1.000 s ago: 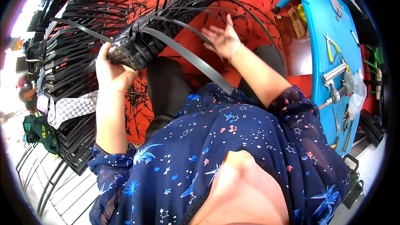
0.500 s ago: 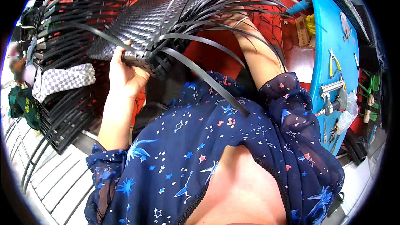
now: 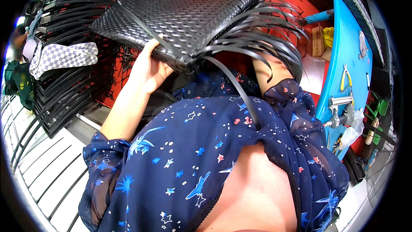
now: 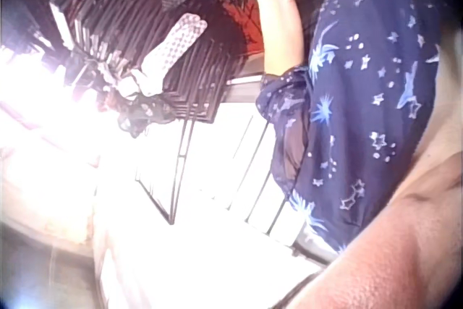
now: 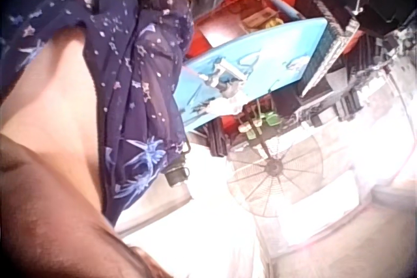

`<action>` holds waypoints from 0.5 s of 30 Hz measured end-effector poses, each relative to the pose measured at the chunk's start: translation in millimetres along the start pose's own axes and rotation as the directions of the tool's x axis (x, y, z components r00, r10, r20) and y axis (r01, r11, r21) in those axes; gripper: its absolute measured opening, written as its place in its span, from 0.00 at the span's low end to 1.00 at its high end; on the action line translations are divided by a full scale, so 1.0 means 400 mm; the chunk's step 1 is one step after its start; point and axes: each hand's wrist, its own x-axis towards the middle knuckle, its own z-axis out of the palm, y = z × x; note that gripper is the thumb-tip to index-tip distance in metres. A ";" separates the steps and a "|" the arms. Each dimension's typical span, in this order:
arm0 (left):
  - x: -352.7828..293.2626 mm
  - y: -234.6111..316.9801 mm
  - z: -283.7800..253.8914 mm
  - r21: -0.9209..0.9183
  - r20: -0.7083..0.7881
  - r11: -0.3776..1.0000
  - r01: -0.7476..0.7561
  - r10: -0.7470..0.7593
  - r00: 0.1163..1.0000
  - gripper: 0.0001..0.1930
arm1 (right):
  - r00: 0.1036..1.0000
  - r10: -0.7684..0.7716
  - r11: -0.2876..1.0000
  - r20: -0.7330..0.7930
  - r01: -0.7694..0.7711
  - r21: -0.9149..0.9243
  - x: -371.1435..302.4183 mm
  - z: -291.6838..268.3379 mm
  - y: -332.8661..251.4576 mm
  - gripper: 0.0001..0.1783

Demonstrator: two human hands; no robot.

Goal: The person sits on the floor and weaves black plastic strips into a chair seat frame. They use pliers to cut a strip and a knife to trim excess material, then continue weaving the strips by hand to form the seat surface.

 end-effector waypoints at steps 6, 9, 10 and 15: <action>0.066 0.185 -0.272 0.102 -0.365 0.949 -0.300 0.316 0.876 0.29 | 0.999 0.006 1.000 0.040 -0.006 0.009 0.038 0.040 0.006 0.41; 0.086 0.227 -0.263 0.445 -0.414 0.799 -0.405 0.584 0.698 0.40 | 0.999 -0.001 1.000 0.044 0.000 0.011 0.041 0.057 0.007 0.40; 0.102 0.230 -0.261 0.633 -0.300 0.632 -0.447 0.732 0.612 0.38 | 0.999 0.001 1.000 0.046 -0.002 0.006 0.040 0.060 0.007 0.39; 0.092 0.135 -0.165 0.760 0.414 0.074 -0.646 0.711 0.568 0.19 | 0.998 -0.001 1.000 0.060 0.001 -0.009 0.046 0.075 0.005 0.38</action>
